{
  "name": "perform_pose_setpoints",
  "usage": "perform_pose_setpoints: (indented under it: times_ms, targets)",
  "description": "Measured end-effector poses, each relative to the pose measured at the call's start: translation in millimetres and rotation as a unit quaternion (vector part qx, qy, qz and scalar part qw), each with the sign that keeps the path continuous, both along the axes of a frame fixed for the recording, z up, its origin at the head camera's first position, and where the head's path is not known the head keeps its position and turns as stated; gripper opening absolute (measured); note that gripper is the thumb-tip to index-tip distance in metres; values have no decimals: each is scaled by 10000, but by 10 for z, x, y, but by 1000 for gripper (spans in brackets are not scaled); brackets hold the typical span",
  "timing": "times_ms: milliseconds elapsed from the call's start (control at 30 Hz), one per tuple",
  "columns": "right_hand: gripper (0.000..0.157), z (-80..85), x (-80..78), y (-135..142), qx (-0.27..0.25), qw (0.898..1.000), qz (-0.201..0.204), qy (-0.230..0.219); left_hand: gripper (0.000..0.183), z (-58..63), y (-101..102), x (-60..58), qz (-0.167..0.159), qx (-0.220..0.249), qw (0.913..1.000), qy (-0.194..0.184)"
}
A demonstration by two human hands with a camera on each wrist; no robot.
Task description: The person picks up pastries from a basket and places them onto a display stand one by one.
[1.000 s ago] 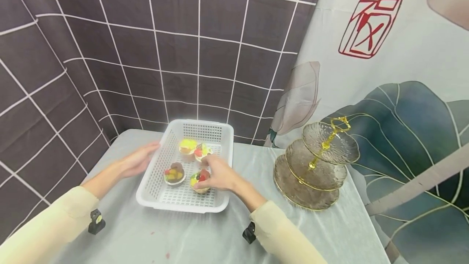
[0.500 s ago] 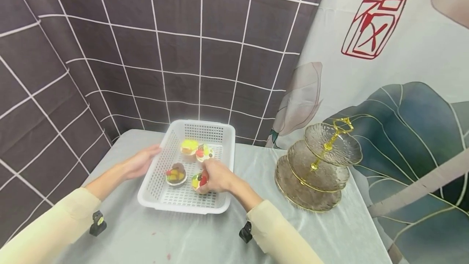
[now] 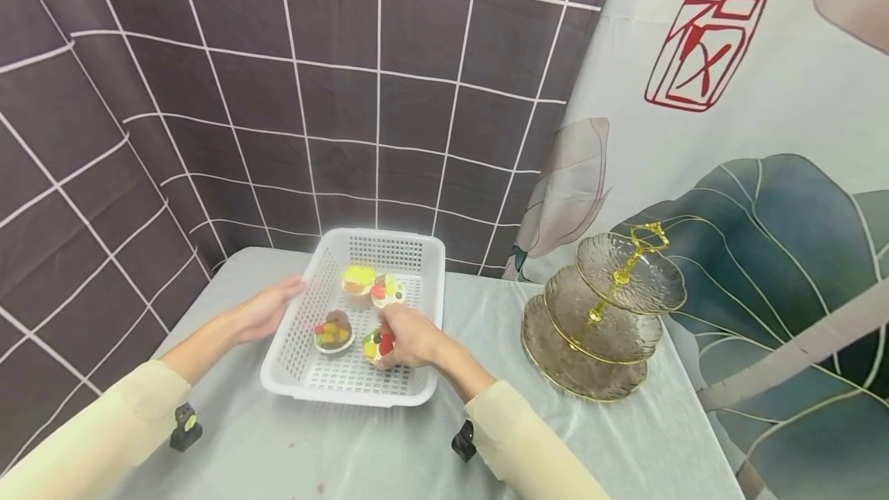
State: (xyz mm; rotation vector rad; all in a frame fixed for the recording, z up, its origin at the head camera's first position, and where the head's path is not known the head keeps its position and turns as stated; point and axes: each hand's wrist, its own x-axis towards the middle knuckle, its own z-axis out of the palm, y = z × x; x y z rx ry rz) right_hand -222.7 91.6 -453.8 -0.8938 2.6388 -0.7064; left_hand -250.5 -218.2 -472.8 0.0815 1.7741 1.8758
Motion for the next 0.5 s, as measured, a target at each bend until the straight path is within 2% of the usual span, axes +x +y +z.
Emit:
perform_pose_setpoints:
  times_ms: [333,500]
  targets:
    - [51,-11,-16,-41,288,9996,59,48,62,-28,-16,7,79,-8,10000,-24]
    - [53,-19,-20,-53,413,9991,52,-23,62,-25,-9,0,90,-40,10000,-14]
